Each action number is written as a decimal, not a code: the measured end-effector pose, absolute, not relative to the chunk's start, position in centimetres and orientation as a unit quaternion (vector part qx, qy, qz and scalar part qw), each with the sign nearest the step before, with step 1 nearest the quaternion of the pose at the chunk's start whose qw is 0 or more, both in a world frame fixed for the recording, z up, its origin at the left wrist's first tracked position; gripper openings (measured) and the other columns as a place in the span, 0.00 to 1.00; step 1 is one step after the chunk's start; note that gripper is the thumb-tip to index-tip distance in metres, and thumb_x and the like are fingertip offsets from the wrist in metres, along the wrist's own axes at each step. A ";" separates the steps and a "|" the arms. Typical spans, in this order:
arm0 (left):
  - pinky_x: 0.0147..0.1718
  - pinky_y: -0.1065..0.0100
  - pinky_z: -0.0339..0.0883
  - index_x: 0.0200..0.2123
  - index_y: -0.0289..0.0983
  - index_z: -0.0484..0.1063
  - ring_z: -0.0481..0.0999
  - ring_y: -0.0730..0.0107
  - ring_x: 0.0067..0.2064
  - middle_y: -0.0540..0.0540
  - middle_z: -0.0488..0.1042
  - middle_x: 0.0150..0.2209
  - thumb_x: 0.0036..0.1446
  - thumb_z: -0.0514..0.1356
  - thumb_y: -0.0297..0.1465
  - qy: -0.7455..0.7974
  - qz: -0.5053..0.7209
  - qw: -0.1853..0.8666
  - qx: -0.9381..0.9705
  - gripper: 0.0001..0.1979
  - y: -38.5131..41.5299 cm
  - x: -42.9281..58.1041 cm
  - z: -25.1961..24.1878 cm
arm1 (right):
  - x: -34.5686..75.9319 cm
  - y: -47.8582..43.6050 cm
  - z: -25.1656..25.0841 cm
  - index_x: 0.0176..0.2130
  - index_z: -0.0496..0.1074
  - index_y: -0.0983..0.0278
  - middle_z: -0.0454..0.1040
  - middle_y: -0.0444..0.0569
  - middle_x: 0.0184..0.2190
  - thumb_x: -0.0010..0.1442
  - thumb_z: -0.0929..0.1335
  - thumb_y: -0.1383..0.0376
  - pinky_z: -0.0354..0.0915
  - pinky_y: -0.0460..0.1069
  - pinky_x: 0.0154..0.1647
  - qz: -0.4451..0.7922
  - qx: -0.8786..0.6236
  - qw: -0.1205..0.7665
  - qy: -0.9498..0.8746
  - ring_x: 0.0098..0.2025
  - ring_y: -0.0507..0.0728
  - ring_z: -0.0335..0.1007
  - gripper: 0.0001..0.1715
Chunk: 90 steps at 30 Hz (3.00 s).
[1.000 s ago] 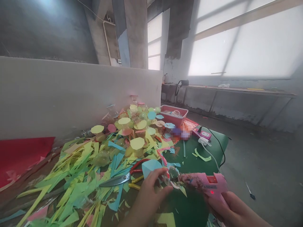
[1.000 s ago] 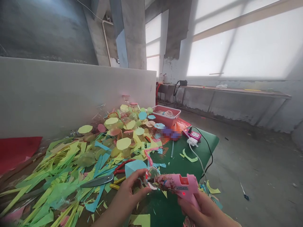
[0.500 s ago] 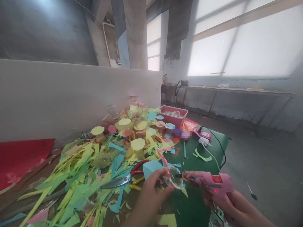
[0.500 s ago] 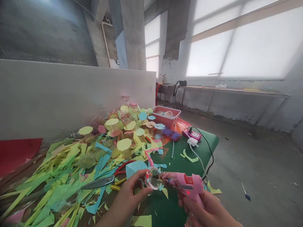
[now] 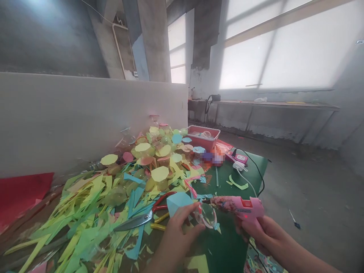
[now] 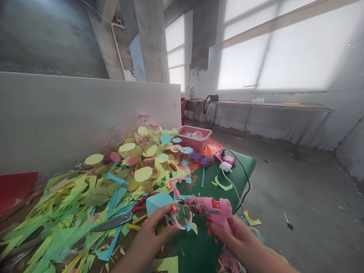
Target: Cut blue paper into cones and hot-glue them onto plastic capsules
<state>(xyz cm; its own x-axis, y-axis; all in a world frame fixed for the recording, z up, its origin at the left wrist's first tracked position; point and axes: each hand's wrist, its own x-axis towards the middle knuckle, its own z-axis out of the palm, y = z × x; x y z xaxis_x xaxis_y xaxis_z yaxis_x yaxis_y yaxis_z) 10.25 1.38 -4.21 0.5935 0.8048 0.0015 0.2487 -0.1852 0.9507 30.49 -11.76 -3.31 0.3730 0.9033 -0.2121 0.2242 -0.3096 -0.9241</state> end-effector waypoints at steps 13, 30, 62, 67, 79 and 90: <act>0.45 0.62 0.66 0.48 0.43 0.77 0.73 0.58 0.43 0.44 0.76 0.47 0.48 0.65 0.39 0.354 0.275 0.512 0.733 0.22 1.4 10.3 -4.5 | 31.3 -11.8 -4.1 0.28 0.66 0.62 0.54 0.38 0.21 0.52 0.63 0.36 0.48 0.44 0.18 0.423 -0.697 0.409 -0.410 0.21 0.48 0.41 0.33; 0.44 0.62 0.66 0.48 0.43 0.77 0.73 0.58 0.42 0.45 0.77 0.46 0.48 0.65 0.40 0.355 0.262 0.515 0.734 0.22 1.3 10.3 -4.2 | 31.1 -12.0 -3.9 0.27 0.63 0.61 0.54 0.39 0.22 0.53 0.64 0.39 0.55 0.44 0.24 0.449 -0.675 0.434 -0.394 0.24 0.50 0.47 0.29; 0.51 0.58 0.68 0.47 0.39 0.73 0.76 0.54 0.51 0.40 0.78 0.49 0.44 0.67 0.43 0.371 0.394 0.621 0.567 0.26 2.1 10.2 -2.0 | 35.6 -9.6 -3.7 0.50 0.69 0.60 0.78 0.51 0.41 0.62 0.62 0.49 0.70 0.53 0.41 0.214 -0.745 0.340 -0.533 0.41 0.62 0.73 0.24; 0.42 0.62 0.73 0.48 0.38 0.72 0.77 0.53 0.49 0.40 0.79 0.47 0.43 0.67 0.46 0.411 0.442 0.568 0.559 0.30 3.4 8.9 1.3 | 35.2 -8.1 -5.6 0.49 0.70 0.63 0.76 0.55 0.45 0.66 0.61 0.58 0.69 0.55 0.43 0.002 -0.726 0.206 -0.656 0.44 0.62 0.73 0.17; 0.48 0.63 0.70 0.45 0.39 0.73 0.76 0.57 0.51 0.41 0.79 0.47 0.46 0.67 0.43 0.396 0.513 0.497 0.578 0.24 5.8 6.5 3.7 | 29.7 -5.7 -3.6 0.53 0.71 0.65 0.73 0.59 0.51 0.60 0.68 0.63 0.64 0.65 0.53 -0.184 -0.593 0.111 -0.776 0.52 0.71 0.67 0.21; 0.48 0.62 0.69 0.45 0.38 0.73 0.77 0.58 0.48 0.41 0.79 0.46 0.48 0.65 0.44 0.393 0.549 0.467 0.572 0.23 6.4 5.9 3.4 | 24.1 -1.6 -2.8 0.65 0.55 0.69 0.50 0.61 0.67 0.59 0.67 0.51 0.52 0.63 0.65 0.161 -0.521 0.110 -0.831 0.67 0.70 0.46 0.43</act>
